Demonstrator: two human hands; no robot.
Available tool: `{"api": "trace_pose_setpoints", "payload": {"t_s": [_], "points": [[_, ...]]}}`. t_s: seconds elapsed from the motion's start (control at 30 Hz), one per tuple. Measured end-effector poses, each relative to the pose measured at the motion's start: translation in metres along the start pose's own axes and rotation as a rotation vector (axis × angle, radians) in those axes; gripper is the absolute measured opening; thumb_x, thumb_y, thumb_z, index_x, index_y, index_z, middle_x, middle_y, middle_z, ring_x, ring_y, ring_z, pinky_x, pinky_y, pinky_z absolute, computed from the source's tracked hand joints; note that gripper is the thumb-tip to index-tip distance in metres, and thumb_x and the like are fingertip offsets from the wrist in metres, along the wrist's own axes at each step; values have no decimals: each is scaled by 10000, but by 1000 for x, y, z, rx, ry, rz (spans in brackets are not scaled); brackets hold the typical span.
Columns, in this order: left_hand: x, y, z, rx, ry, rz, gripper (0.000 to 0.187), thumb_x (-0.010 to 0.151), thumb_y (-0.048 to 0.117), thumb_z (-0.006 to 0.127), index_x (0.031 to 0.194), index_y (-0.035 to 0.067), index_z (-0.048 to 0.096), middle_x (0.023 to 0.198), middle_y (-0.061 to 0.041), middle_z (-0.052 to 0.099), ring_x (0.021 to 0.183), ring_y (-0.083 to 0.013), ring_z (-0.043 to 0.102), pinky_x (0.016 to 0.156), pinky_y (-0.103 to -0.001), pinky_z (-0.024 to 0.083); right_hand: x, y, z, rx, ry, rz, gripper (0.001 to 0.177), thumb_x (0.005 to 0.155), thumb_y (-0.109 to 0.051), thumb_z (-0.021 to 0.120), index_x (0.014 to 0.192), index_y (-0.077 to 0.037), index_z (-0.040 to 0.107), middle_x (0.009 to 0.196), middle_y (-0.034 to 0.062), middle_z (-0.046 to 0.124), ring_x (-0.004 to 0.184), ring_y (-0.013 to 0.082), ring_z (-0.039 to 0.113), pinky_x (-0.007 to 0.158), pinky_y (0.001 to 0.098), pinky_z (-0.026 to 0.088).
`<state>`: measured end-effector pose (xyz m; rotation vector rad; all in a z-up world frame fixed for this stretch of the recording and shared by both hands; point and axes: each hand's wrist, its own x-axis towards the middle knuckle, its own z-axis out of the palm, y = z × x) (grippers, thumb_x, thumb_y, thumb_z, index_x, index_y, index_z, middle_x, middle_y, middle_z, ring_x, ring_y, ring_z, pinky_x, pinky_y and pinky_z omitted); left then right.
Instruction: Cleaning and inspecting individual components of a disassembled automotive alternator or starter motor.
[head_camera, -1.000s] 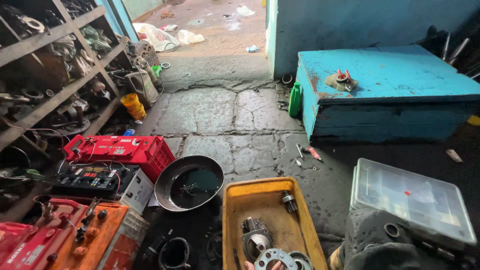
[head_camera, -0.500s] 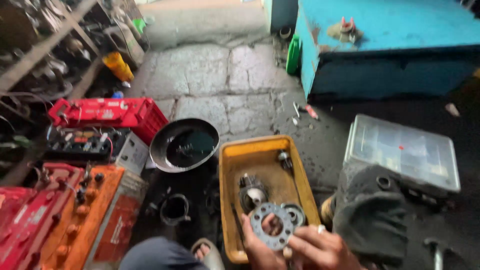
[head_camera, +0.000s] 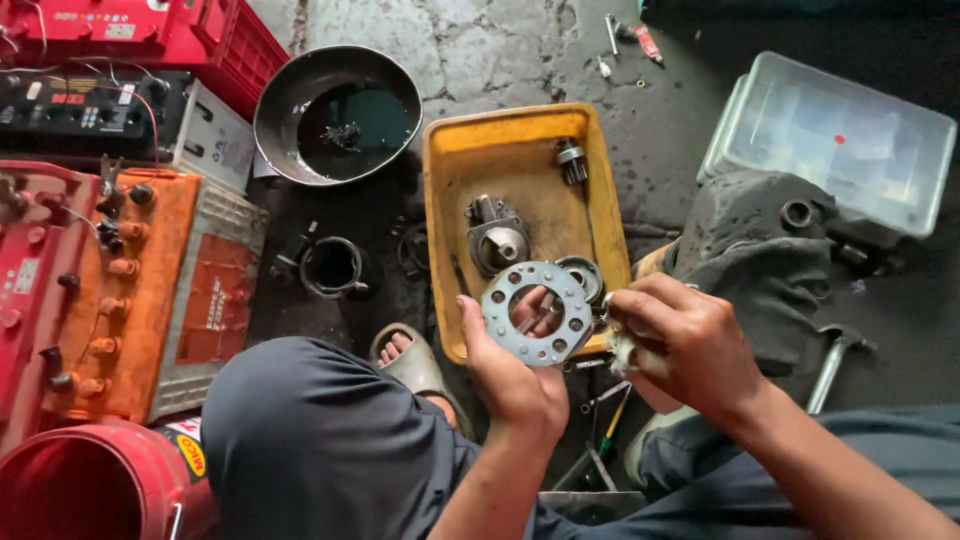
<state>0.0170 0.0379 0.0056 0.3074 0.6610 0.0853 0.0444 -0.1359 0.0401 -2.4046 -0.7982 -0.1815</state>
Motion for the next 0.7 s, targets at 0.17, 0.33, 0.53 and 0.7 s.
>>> {"api": "trace_pose_setpoints", "payload": {"t_s": [0.17,0.33,0.53,0.7], "points": [[6,-4,-5,31,56,30,718,1037,589,287,1191,-32,615,1063,-157,710,945,-264,705,841,-406,593,-1,-7,-6,44,14,-32,506,566,-3,766,1067,-49,708,1006,103,707,844,307,712,727,383,580],[10,-8,-6,51,87,124,654,1048,569,307,1146,0,614,1035,-137,707,909,-239,686,818,-390,581,-8,-12,-4,289,58,-41,484,592,11,797,1062,-41,695,1018,106,707,786,233,736,672,316,595],[8,-16,-12,151,-124,31,638,1063,610,305,1231,70,601,1022,-151,686,859,-263,656,784,-390,569,-4,-15,-23,164,161,-128,448,607,5,802,1042,-34,704,992,131,712,811,242,715,701,328,567],[-21,-5,-2,327,-428,-44,820,992,677,265,1274,-19,595,1152,-149,716,1050,-236,713,949,-381,582,-9,-10,-48,312,188,89,323,709,100,702,1010,-16,688,964,99,730,826,163,733,740,272,586]]}}
